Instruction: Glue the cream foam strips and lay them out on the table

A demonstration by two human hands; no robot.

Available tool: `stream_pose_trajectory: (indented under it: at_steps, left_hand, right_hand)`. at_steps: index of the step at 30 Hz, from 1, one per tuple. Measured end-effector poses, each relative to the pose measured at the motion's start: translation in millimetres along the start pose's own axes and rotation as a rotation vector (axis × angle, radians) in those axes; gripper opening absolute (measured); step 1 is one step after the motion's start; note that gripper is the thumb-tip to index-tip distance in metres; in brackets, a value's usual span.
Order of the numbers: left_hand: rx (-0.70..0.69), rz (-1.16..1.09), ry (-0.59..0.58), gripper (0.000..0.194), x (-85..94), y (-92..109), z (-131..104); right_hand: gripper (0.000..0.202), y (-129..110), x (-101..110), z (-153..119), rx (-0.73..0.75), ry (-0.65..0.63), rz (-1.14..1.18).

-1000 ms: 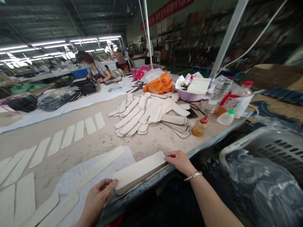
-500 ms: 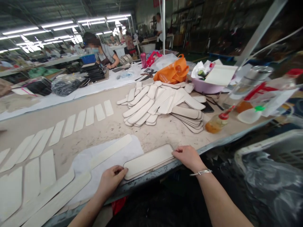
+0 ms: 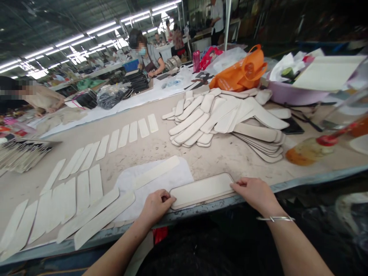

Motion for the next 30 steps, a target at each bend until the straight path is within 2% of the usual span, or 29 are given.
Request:
stream_pose_trajectory:
  at_steps: [3, 6, 8, 10, 13, 18, 30]
  left_hand:
    - [-0.128, -0.035, 0.151, 0.021, 7.6, -7.9, -8.1]
    - [-0.472, -0.142, 0.294, 0.021, 16.1, 0.0, -26.8]
    - [-0.696, -0.195, 0.3, 0.027, 16.2, 8.5, -40.2]
    - [-0.816, -0.201, 0.264, 0.031, 12.5, 14.5, -46.6]
    - [-0.847, -0.192, 0.237, 0.027, 8.3, 18.5, -45.2]
    - [-0.871, -0.22, 0.29, 0.025, 9.3, 18.6, -44.6]
    - [-0.883, -0.249, 0.273, 0.029, -0.3, 5.5, -42.6]
  right_hand:
    - [0.025, 0.4, -1.3, 0.8, 0.001, -0.017, -0.022]
    - [0.025, 0.4, -1.9, 1.8, 0.012, -0.017, -0.038]
    - [0.026, -0.1, -2.4, 1.9, 0.022, -0.015, -0.039]
    - [0.027, 0.2, -2.6, 1.6, 0.022, -0.009, -0.035]
    - [0.025, 1.7, -2.3, 1.6, 0.012, 0.01, -0.033]
    - [0.023, 1.2, -2.3, 2.5, 0.022, 0.024, 0.003]
    - [0.015, -4.9, 3.7, -0.1, -0.011, 0.064, 0.094]
Point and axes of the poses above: each hand's wrist, its own z-axis towards the middle knuckle, its own x-axis out of the back of the hand, y = z × x, the point moved 8 cm from there along z, towards the middle knuckle, and after that the axes turned 9 degrees about y, right-handed, at the moved point
